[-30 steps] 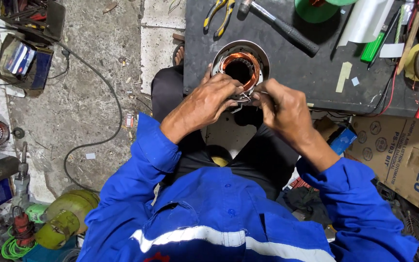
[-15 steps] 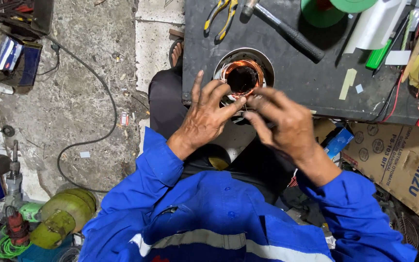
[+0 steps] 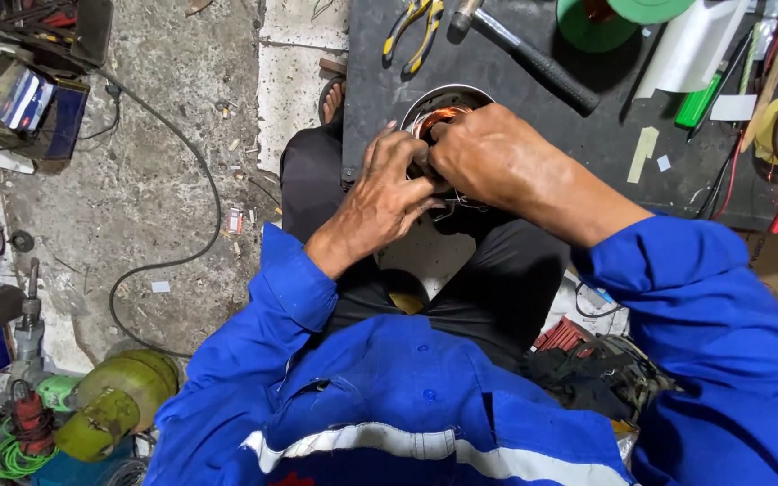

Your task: Repairing an electric motor stator by seating copper windings with a hammer and punch, then securing them with string.

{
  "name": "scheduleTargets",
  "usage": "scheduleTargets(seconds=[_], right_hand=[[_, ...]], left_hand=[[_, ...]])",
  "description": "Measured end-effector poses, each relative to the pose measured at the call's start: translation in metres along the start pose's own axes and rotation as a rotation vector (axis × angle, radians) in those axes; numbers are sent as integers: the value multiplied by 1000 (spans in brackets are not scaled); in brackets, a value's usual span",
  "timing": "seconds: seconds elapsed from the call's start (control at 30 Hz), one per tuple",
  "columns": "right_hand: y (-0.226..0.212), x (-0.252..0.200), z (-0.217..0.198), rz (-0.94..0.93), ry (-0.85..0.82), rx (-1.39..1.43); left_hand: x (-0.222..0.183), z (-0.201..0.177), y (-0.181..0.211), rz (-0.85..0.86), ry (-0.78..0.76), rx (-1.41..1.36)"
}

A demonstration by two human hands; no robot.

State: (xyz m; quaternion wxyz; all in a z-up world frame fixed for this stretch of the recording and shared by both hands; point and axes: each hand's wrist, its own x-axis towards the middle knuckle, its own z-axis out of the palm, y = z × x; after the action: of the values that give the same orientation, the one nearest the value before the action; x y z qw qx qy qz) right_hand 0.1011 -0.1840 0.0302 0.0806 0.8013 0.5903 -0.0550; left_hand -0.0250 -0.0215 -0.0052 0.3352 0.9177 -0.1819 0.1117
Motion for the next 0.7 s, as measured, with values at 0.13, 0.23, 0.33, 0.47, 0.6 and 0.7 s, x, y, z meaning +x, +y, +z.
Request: scheduleTargets(seconds=[0.13,0.23,0.33,0.47,0.6,0.7], right_hand=[[15,-13,-7,-166,354,-54],[17,-21,-28,-63,503,-269],[12,-31,-22,-5,633,-273],[15,-33,-22,51,624,-83],[20,-18,-11,-25,594,-32],[11,-7,-8,-45,600,-109]], left_hand=[[1,-5,2,6,-11,19],[10,-20,10,48,-52,6],[10,-22,13,35,-62,3],[10,-18,9,60,-62,-36],[11,-14,4,68,-87,-62],[7,-13,1,81,-82,-61]])
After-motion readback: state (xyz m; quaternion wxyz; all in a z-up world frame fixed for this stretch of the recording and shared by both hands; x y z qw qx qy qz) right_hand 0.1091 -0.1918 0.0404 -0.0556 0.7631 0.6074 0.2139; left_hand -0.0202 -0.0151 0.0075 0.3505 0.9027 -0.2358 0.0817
